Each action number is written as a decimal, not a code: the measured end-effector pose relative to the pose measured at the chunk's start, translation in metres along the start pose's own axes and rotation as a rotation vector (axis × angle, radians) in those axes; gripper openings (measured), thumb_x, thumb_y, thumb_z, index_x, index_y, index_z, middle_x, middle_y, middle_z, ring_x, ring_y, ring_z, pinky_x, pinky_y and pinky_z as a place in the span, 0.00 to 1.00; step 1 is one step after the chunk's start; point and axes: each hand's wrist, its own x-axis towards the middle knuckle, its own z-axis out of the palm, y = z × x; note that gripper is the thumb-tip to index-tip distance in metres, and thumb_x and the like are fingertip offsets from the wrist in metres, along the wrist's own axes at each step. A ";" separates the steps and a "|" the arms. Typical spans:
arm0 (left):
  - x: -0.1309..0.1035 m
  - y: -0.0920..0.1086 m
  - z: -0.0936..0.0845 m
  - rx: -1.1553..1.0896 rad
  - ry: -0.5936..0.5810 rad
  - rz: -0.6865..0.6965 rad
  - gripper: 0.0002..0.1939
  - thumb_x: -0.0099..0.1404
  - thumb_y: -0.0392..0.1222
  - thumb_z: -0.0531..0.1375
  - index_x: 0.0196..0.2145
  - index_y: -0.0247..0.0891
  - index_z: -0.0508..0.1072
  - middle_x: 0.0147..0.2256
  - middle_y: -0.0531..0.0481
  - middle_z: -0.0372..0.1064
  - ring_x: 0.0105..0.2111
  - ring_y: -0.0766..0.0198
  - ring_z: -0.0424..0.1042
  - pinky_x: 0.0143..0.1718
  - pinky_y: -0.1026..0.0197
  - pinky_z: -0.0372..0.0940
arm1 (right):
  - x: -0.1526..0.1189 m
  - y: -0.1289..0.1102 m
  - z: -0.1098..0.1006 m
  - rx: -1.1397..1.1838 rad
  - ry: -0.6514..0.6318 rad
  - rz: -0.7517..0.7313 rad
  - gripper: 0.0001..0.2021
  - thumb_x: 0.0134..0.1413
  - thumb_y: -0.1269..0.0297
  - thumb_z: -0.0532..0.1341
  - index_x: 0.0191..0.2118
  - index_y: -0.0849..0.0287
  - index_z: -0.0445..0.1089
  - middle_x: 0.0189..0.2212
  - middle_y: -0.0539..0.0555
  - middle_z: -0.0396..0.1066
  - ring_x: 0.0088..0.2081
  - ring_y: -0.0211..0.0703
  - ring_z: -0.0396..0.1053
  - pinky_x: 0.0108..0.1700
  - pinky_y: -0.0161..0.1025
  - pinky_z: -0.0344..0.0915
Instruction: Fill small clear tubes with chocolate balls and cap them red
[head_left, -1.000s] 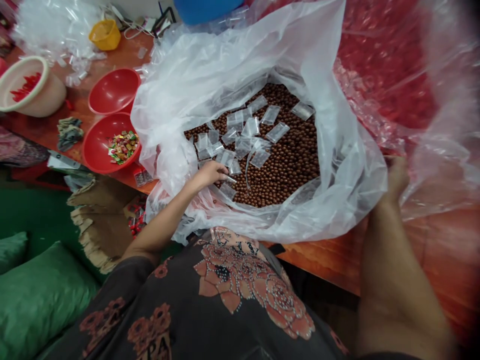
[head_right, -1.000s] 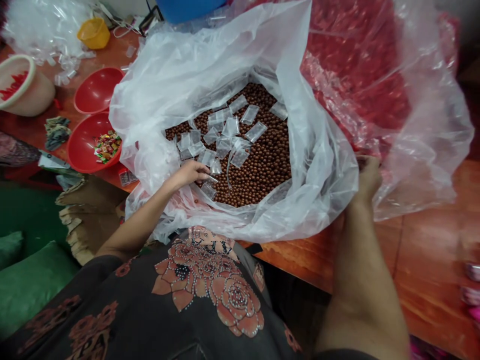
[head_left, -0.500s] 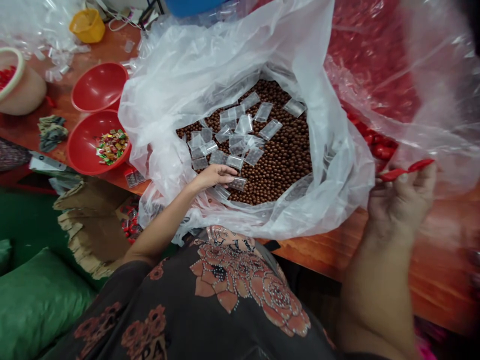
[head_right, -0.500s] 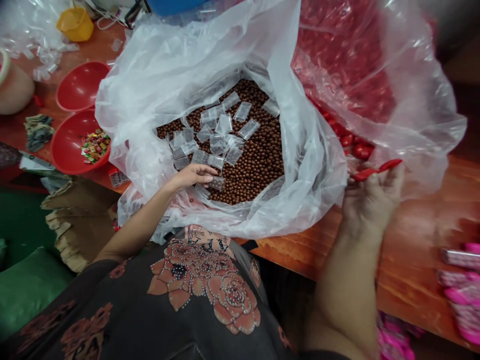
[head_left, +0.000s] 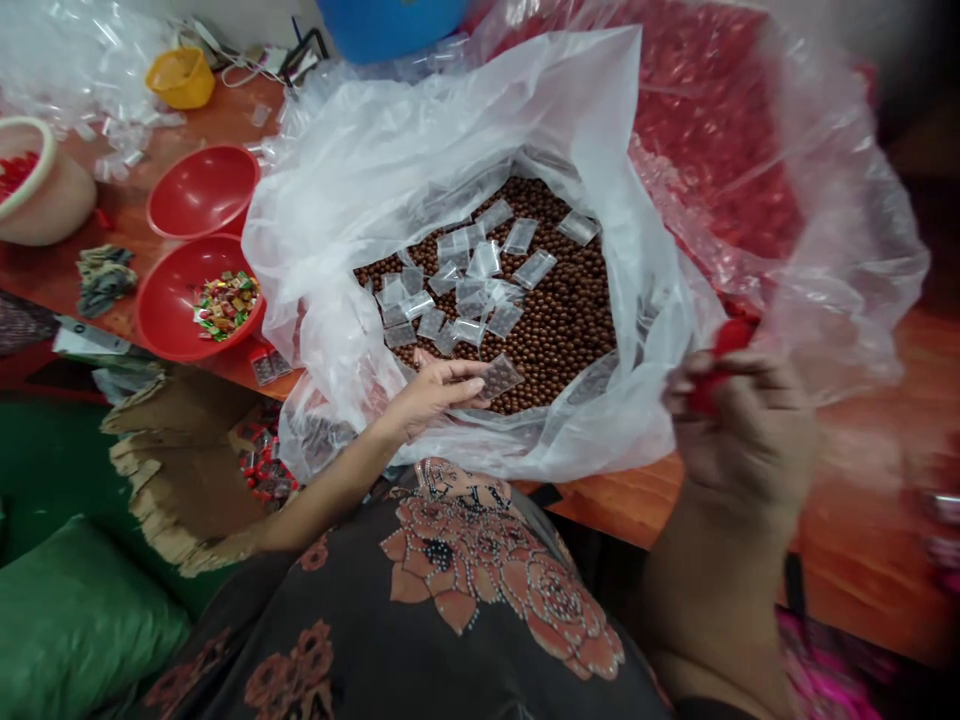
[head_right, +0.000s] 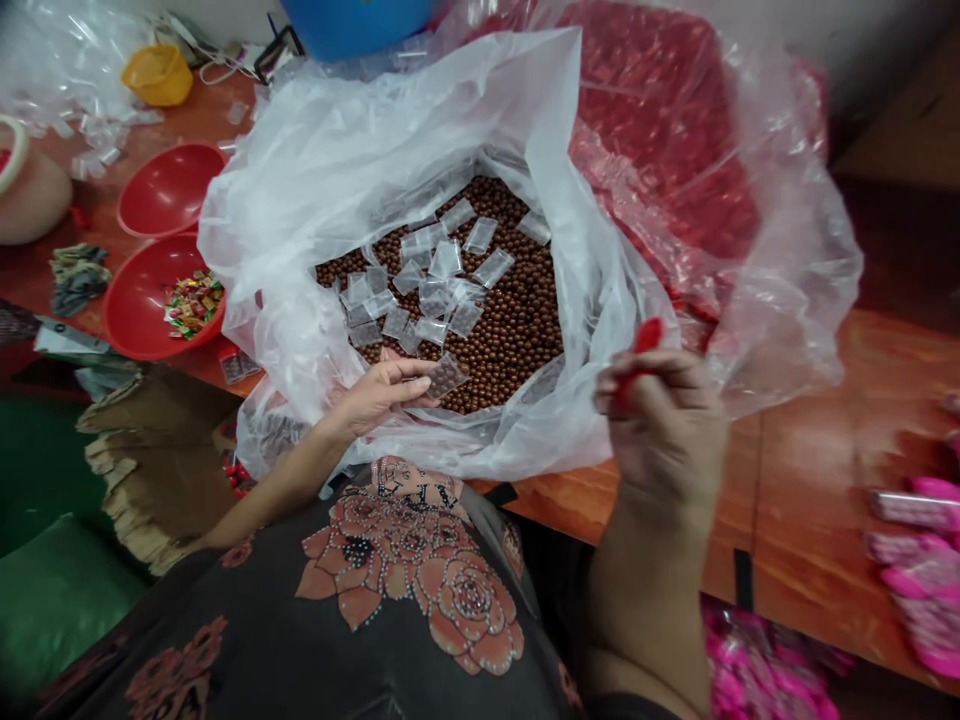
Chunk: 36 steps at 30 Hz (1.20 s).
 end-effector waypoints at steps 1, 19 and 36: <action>-0.003 -0.001 0.004 -0.004 0.005 0.007 0.18 0.56 0.39 0.68 0.46 0.34 0.78 0.45 0.43 0.76 0.39 0.65 0.75 0.46 0.59 0.69 | -0.007 0.003 0.013 -0.021 -0.053 0.036 0.06 0.48 0.62 0.68 0.35 0.51 0.76 0.29 0.51 0.71 0.25 0.34 0.65 0.24 0.33 0.60; -0.011 -0.015 0.023 0.011 -0.065 0.103 0.20 0.57 0.42 0.68 0.45 0.35 0.70 0.41 0.47 0.74 0.37 0.66 0.74 0.43 0.59 0.69 | -0.035 0.020 0.064 0.055 -0.355 0.372 0.22 0.57 0.58 0.63 0.58 0.47 0.65 0.42 0.50 0.73 0.34 0.35 0.72 0.35 0.37 0.74; -0.008 -0.029 0.030 0.352 -0.109 0.185 0.18 0.59 0.39 0.64 0.48 0.35 0.76 0.48 0.42 0.75 0.45 0.59 0.73 0.49 0.54 0.67 | -0.051 0.025 0.081 -0.073 -0.438 0.262 0.23 0.65 0.55 0.54 0.64 0.43 0.58 0.55 0.50 0.70 0.55 0.41 0.70 0.62 0.49 0.66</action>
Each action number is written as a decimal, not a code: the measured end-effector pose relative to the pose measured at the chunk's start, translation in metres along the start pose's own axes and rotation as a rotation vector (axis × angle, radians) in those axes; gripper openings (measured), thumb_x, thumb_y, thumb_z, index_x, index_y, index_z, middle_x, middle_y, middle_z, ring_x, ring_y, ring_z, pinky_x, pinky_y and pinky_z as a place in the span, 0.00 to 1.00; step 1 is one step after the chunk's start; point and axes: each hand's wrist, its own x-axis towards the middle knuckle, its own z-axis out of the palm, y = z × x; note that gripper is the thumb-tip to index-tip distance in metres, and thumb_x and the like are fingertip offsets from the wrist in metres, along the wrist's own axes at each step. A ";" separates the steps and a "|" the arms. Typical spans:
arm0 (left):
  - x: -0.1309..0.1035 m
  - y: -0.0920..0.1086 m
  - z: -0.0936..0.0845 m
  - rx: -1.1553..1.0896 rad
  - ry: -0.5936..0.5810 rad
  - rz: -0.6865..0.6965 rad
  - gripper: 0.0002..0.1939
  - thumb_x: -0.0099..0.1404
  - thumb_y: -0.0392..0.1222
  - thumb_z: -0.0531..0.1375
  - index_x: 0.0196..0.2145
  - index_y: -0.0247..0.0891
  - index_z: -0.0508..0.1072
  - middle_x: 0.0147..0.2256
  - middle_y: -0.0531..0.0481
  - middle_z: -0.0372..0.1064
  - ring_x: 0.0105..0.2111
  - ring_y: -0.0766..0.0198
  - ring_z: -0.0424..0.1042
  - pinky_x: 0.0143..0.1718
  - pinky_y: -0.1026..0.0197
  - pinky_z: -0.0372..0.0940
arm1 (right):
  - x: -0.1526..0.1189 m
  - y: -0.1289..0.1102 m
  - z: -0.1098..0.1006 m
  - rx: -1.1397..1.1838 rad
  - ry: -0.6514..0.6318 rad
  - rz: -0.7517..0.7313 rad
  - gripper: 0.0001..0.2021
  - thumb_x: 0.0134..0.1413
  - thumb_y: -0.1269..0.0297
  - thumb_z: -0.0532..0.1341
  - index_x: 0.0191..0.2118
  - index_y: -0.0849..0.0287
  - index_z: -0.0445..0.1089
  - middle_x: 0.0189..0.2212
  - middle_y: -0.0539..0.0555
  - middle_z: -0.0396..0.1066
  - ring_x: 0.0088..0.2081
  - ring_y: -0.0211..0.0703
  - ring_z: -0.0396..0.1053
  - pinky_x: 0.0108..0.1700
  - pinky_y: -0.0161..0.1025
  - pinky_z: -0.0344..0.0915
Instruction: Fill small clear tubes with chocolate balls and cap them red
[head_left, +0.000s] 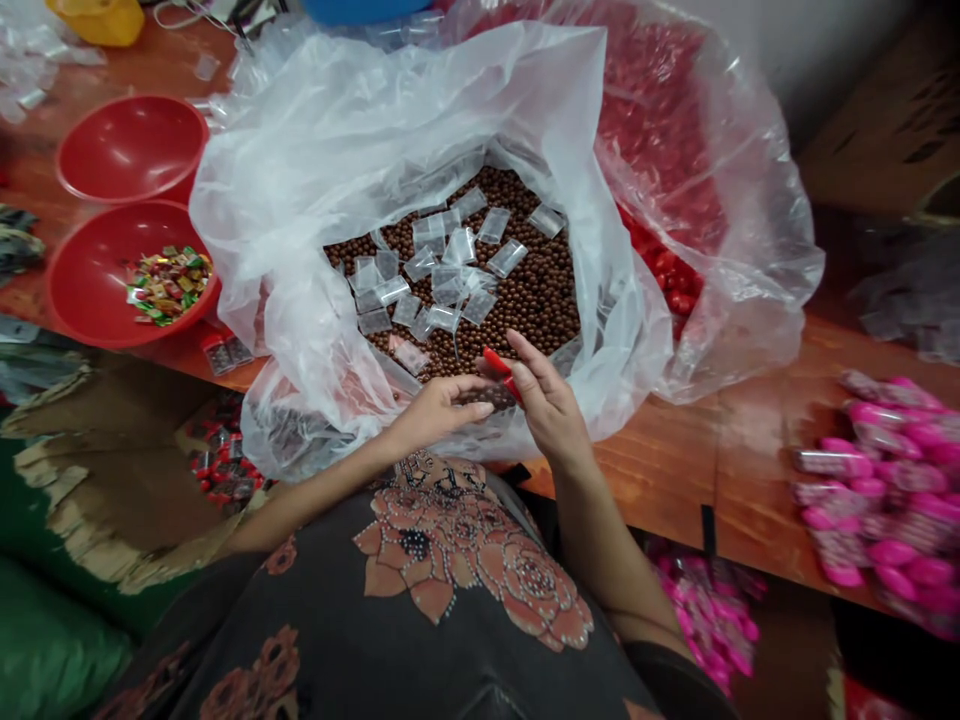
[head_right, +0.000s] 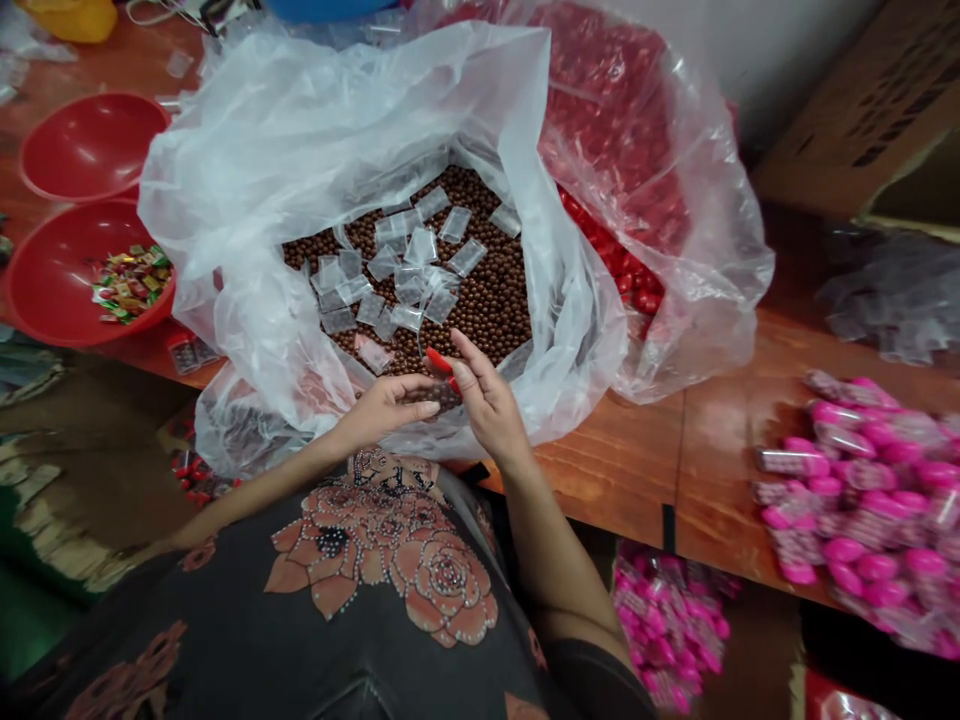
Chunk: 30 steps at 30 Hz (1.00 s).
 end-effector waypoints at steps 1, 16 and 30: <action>0.000 0.000 0.001 -0.019 0.009 -0.005 0.18 0.59 0.39 0.64 0.48 0.36 0.76 0.48 0.42 0.75 0.45 0.58 0.73 0.48 0.54 0.68 | 0.000 0.002 0.000 -0.082 0.018 -0.040 0.22 0.66 0.55 0.53 0.64 0.43 0.58 0.57 0.51 0.69 0.56 0.41 0.70 0.62 0.50 0.66; 0.001 0.005 0.002 -0.185 0.127 0.025 0.19 0.57 0.39 0.66 0.47 0.35 0.76 0.46 0.44 0.76 0.44 0.61 0.75 0.50 0.56 0.68 | -0.001 0.007 -0.008 -0.959 -0.007 -0.555 0.40 0.53 0.52 0.65 0.66 0.57 0.47 0.57 0.65 0.61 0.59 0.56 0.61 0.60 0.57 0.63; -0.004 0.003 0.000 -0.392 0.078 -0.111 0.26 0.61 0.60 0.62 0.47 0.37 0.76 0.41 0.42 0.77 0.40 0.60 0.75 0.41 0.59 0.69 | 0.000 0.010 -0.011 -0.936 -0.055 -0.548 0.37 0.48 0.54 0.66 0.63 0.48 0.54 0.51 0.58 0.63 0.52 0.51 0.64 0.51 0.50 0.67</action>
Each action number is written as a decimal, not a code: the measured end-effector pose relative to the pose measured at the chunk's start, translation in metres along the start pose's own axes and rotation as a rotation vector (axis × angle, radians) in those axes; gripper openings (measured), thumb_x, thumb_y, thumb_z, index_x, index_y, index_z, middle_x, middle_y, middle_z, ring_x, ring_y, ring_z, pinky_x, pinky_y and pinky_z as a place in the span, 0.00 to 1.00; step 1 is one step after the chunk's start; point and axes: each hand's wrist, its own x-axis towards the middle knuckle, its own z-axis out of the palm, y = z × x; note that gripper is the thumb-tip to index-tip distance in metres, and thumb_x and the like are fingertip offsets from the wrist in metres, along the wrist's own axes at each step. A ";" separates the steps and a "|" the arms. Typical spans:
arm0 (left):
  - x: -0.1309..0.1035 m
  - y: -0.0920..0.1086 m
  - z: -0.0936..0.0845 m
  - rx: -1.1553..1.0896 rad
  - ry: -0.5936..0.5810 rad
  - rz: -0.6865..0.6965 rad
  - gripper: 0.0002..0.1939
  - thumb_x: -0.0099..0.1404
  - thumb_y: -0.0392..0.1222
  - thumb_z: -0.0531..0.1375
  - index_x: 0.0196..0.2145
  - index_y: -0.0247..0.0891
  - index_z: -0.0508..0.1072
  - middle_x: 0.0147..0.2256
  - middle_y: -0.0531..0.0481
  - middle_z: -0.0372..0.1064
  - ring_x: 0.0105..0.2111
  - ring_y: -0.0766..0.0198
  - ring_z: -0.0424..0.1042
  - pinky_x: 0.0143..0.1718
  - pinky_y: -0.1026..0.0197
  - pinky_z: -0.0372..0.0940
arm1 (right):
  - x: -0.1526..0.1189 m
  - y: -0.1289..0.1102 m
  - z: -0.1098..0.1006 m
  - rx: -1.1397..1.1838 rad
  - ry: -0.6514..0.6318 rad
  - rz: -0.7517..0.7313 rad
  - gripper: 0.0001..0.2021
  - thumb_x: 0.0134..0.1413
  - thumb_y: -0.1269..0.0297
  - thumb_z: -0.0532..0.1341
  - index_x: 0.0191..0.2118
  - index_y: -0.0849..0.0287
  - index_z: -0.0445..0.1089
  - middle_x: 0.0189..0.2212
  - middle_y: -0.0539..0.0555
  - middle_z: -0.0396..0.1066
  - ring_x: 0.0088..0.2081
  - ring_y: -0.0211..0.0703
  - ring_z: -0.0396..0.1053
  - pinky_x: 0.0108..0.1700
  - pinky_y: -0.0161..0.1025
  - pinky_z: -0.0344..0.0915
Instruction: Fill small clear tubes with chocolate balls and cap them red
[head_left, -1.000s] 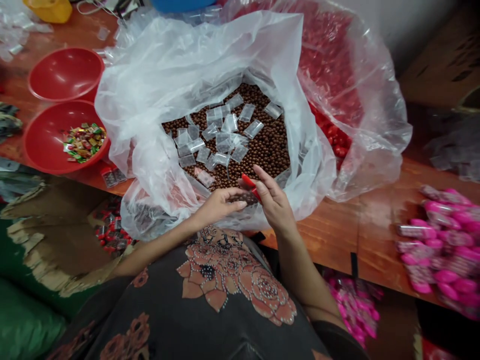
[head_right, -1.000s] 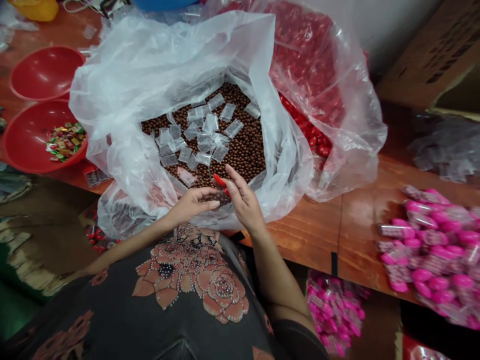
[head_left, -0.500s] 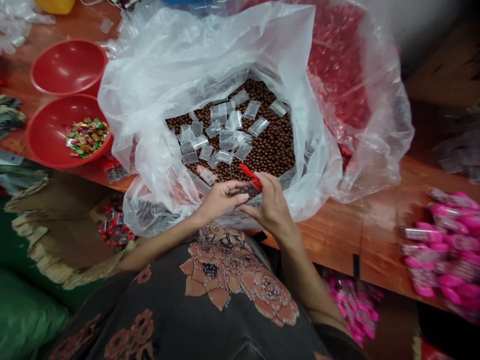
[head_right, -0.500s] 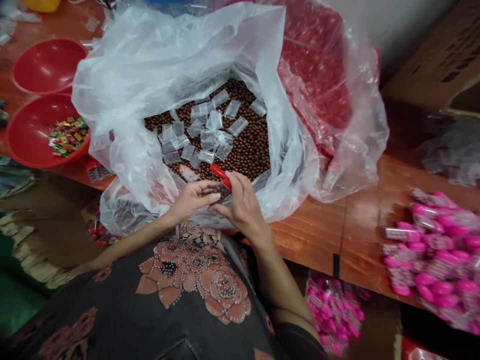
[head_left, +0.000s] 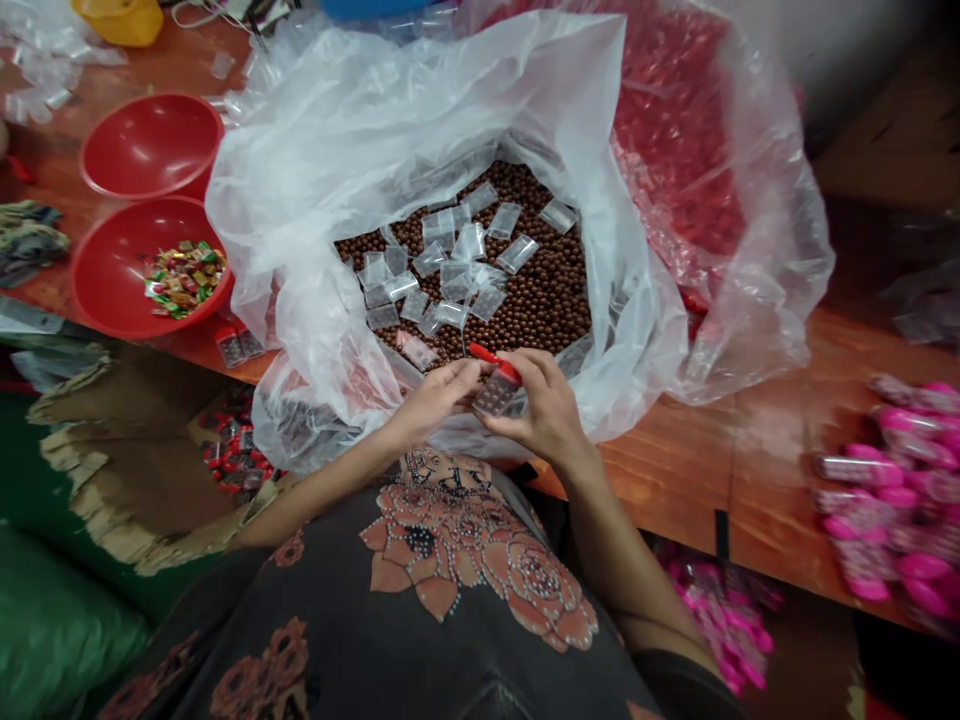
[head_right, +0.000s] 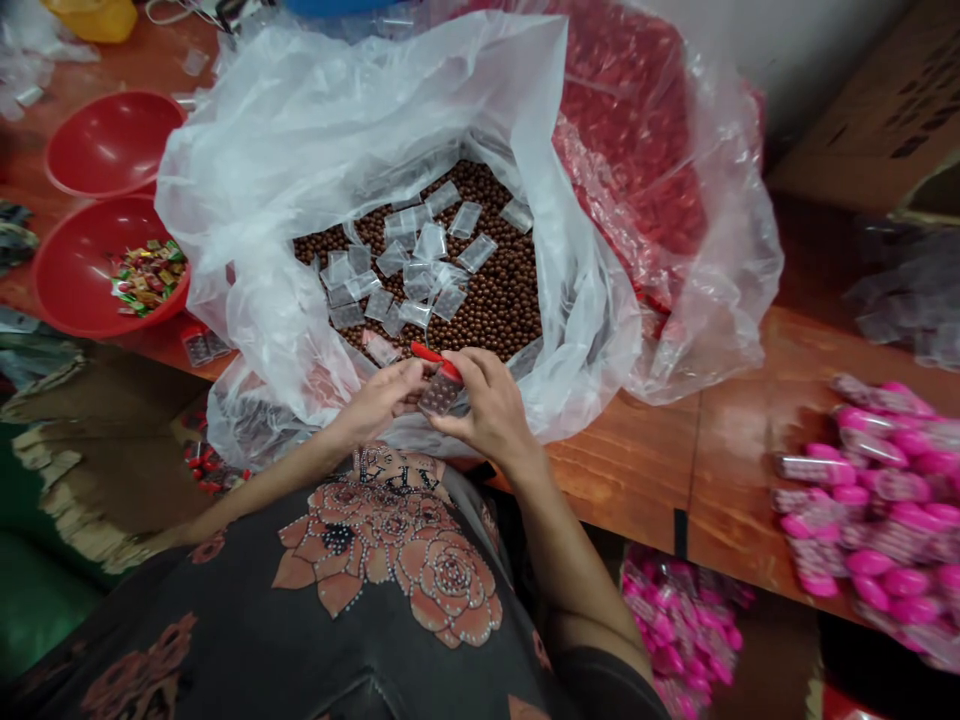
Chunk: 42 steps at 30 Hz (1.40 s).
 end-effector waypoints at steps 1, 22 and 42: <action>0.002 0.001 -0.001 -0.062 -0.035 -0.068 0.31 0.62 0.67 0.56 0.47 0.37 0.75 0.39 0.41 0.77 0.40 0.58 0.76 0.39 0.58 0.70 | 0.000 -0.002 0.000 0.019 -0.029 0.020 0.38 0.48 0.55 0.67 0.64 0.47 0.54 0.51 0.58 0.61 0.52 0.51 0.63 0.52 0.50 0.67; 0.011 0.026 -0.003 -0.261 -0.115 -0.191 0.38 0.63 0.71 0.48 0.47 0.33 0.76 0.34 0.39 0.77 0.41 0.52 0.76 0.38 0.55 0.70 | 0.016 -0.015 0.014 0.158 0.049 0.081 0.44 0.49 0.60 0.66 0.68 0.42 0.43 0.53 0.56 0.63 0.52 0.53 0.62 0.54 0.55 0.64; 0.010 0.009 0.006 0.057 0.123 -0.063 0.42 0.62 0.76 0.39 0.28 0.35 0.73 0.18 0.48 0.64 0.19 0.67 0.64 0.21 0.63 0.59 | 0.020 -0.029 0.016 -0.123 0.093 -0.048 0.33 0.49 0.52 0.64 0.58 0.58 0.56 0.52 0.62 0.65 0.53 0.54 0.63 0.54 0.51 0.61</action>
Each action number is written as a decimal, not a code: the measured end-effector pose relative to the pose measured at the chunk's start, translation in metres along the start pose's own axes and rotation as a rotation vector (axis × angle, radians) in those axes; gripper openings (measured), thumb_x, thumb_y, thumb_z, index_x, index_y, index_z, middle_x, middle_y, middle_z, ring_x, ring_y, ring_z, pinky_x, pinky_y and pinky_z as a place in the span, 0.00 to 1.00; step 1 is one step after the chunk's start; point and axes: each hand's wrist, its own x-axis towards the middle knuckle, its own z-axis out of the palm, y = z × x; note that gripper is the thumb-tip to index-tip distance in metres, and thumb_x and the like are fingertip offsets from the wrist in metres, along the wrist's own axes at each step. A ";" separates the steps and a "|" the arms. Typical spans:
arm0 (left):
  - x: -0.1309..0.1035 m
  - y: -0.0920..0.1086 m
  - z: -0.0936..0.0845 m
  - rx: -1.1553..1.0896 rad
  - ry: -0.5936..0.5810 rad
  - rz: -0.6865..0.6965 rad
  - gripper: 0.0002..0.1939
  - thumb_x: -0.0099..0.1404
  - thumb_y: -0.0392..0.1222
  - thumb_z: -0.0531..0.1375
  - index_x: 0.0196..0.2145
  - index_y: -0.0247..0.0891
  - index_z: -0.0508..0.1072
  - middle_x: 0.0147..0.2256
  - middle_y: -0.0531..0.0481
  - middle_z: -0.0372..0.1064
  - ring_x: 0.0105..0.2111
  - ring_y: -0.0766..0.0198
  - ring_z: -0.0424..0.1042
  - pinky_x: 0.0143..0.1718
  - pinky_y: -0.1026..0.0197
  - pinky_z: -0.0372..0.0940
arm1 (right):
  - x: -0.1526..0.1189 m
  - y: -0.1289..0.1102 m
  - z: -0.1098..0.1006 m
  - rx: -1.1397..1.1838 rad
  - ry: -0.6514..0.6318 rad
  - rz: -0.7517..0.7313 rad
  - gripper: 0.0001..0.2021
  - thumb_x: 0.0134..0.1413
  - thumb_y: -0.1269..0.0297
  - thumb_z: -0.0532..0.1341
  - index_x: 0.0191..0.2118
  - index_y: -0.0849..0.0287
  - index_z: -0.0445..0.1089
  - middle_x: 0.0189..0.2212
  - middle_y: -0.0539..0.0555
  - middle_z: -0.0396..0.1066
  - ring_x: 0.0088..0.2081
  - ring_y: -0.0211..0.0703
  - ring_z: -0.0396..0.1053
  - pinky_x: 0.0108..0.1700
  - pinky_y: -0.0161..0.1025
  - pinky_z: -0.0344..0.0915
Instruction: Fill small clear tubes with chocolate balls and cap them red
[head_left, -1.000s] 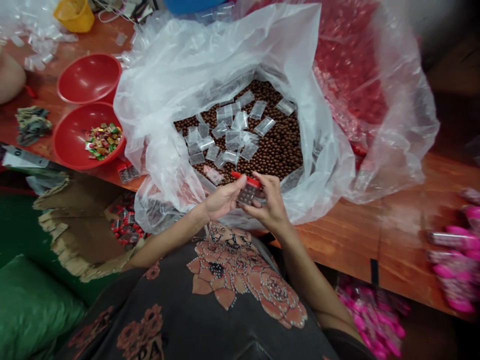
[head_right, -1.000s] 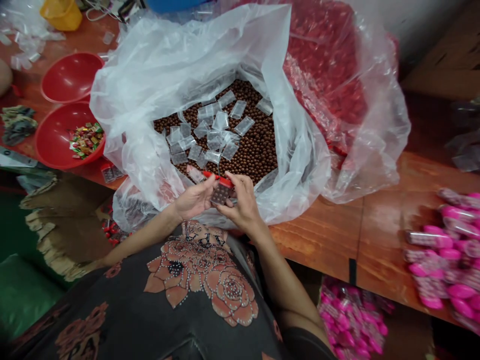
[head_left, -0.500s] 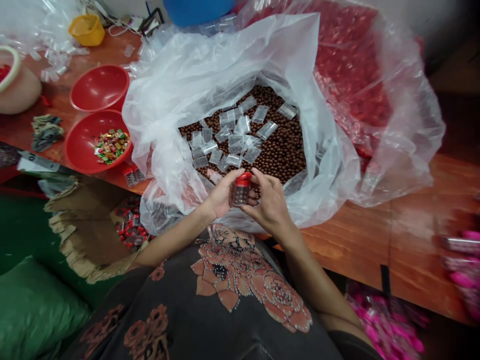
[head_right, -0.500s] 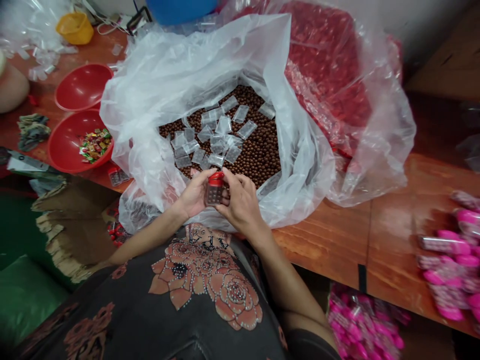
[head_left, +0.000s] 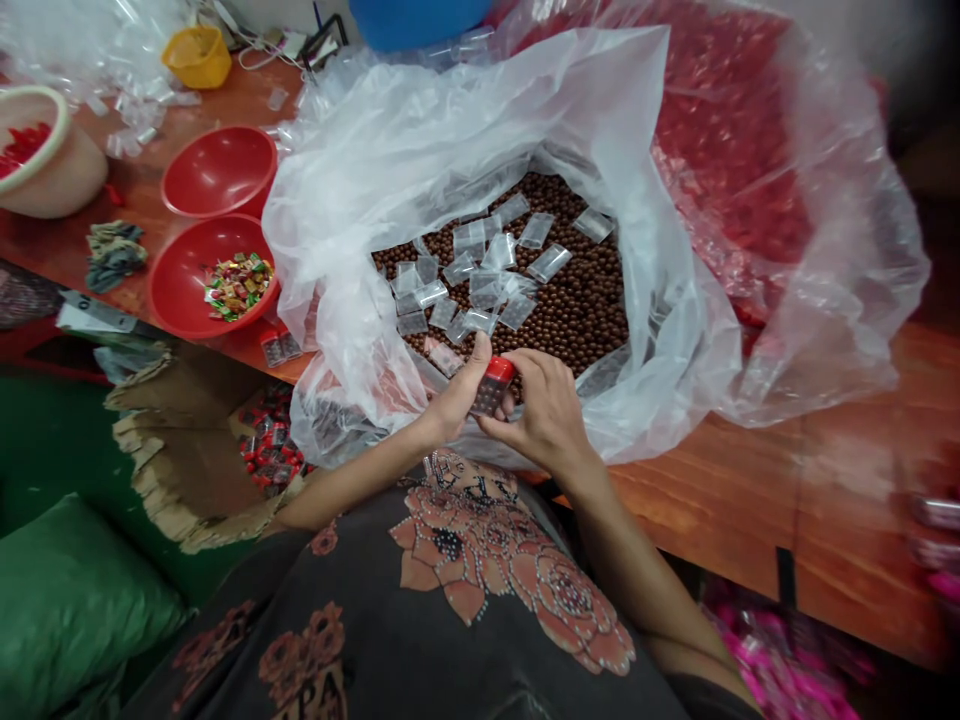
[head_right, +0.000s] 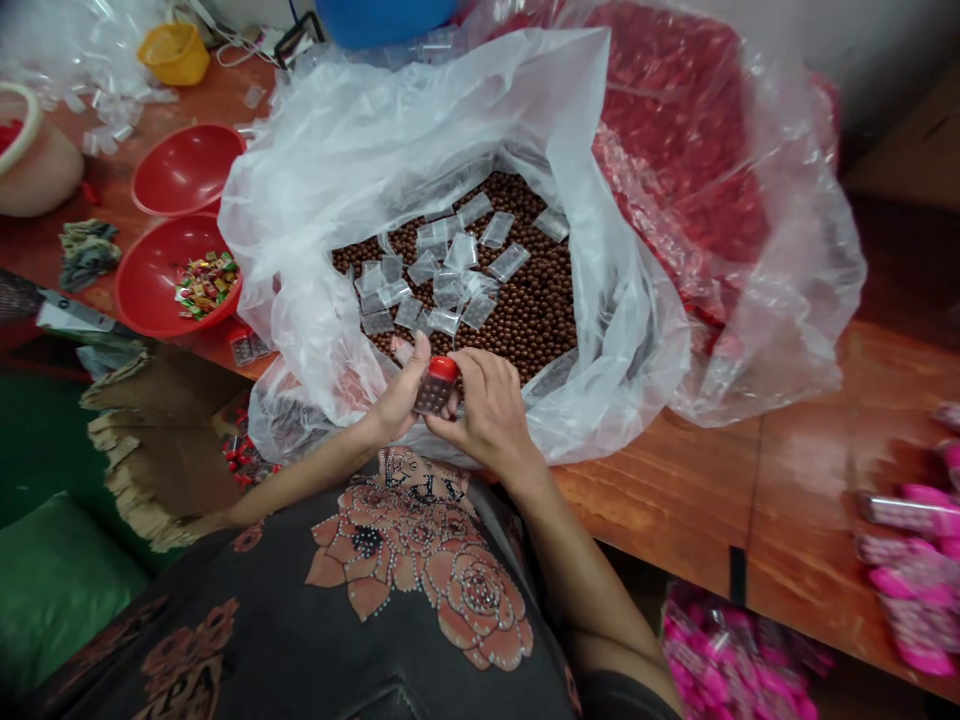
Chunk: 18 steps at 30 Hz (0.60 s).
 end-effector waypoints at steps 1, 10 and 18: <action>-0.001 0.000 0.000 0.022 0.013 0.017 0.42 0.62 0.76 0.38 0.27 0.35 0.72 0.19 0.48 0.65 0.20 0.67 0.65 0.22 0.63 0.61 | 0.000 0.001 0.001 -0.019 0.019 -0.012 0.33 0.49 0.51 0.64 0.58 0.58 0.56 0.52 0.62 0.65 0.53 0.54 0.64 0.54 0.51 0.61; -0.002 -0.011 0.003 0.113 0.163 0.100 0.40 0.63 0.75 0.34 0.20 0.38 0.64 0.15 0.51 0.59 0.16 0.69 0.61 0.19 0.64 0.60 | 0.001 0.003 0.009 -0.156 0.131 -0.168 0.30 0.52 0.49 0.62 0.57 0.59 0.58 0.48 0.61 0.69 0.52 0.50 0.66 0.59 0.50 0.57; -0.040 0.009 -0.039 0.219 0.175 0.477 0.35 0.62 0.73 0.48 0.39 0.37 0.73 0.27 0.50 0.69 0.21 0.71 0.65 0.23 0.66 0.62 | -0.005 0.010 0.001 0.034 -0.029 -0.120 0.46 0.53 0.50 0.65 0.70 0.59 0.42 0.64 0.67 0.52 0.64 0.59 0.54 0.61 0.57 0.59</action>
